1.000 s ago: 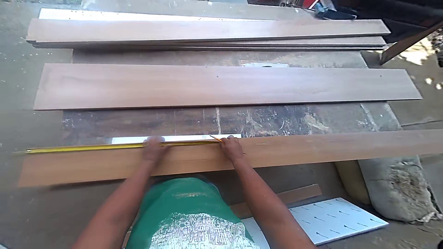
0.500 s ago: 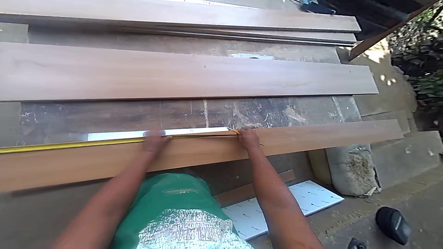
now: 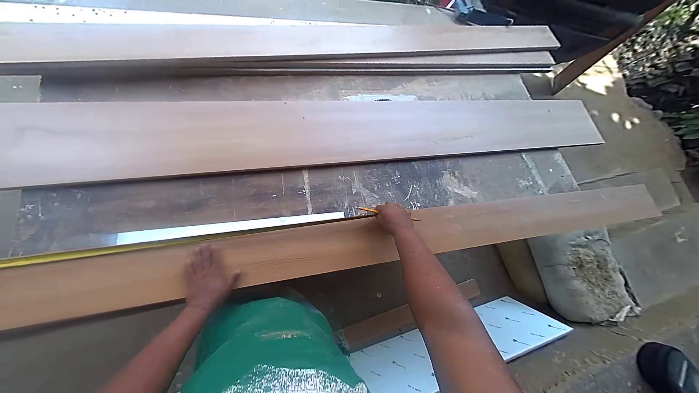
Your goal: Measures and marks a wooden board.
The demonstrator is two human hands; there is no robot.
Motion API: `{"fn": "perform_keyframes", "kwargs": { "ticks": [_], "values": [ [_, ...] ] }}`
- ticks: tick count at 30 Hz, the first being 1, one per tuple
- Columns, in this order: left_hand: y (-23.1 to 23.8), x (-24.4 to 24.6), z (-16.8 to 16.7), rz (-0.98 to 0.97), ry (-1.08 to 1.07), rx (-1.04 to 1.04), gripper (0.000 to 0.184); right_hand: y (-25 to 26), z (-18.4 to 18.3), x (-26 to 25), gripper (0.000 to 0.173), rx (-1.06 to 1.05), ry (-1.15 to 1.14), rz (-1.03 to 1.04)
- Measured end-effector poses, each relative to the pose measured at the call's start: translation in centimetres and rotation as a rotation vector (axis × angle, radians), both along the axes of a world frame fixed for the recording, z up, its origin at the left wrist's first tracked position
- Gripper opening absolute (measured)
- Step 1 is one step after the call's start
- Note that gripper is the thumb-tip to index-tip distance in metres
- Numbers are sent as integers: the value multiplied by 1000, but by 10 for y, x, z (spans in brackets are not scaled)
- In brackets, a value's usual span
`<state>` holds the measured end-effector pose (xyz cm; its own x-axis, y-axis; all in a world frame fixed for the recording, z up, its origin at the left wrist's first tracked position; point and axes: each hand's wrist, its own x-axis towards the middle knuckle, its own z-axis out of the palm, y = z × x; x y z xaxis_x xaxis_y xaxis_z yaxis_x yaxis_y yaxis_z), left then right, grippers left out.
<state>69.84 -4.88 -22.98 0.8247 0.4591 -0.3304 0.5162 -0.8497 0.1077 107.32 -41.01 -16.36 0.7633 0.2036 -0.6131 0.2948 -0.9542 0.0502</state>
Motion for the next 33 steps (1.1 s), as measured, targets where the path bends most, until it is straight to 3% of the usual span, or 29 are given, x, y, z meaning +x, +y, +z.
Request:
{"fn": "perform_keyframes", "kwargs": {
  "ticks": [3, 5, 7, 10, 12, 15, 20, 22, 25, 27, 29, 33],
  "values": [
    [-31, 43, 5, 114, 85, 2, 121, 6, 17, 8, 25, -25, 42, 15],
    [-74, 91, 13, 9, 170, -98, 119, 7, 23, 13, 25, -41, 58, 66],
    [-134, 141, 15, -335, 209, -282, 108, 5, 28, 19, 25, -59, 78, 109],
    [-232, 189, 20, -1145, 138, -628, 82, -1, 22, 19, 24, -69, 95, 131],
    [-270, 200, 47, -1292, 94, -738, 76, 2, 24, 21, 24, -95, 111, 129],
    [-242, 169, 58, -1110, 97, -727, 81, 3, 26, 13, 24, -94, 113, 98],
    [-66, 60, -6, -451, -56, -210, 103, -2, 31, 12, 24, -54, 96, 118],
    [-3, 6, -14, -177, -68, -57, 108, -10, 28, 11, 23, -30, 124, 157],
    [38, -37, -10, 252, -36, 12, 111, -14, 32, 21, 26, -20, 192, 251],
    [25, -27, -18, 471, -46, 66, 115, -19, 36, 29, 28, -19, 239, 306],
    [-22, 14, -21, 544, -37, 79, 122, -29, 42, 34, 27, -24, 265, 364],
    [-178, 165, 6, 281, 89, -83, 122, -39, 65, 60, 26, -2, 272, 450]
  ]
}}
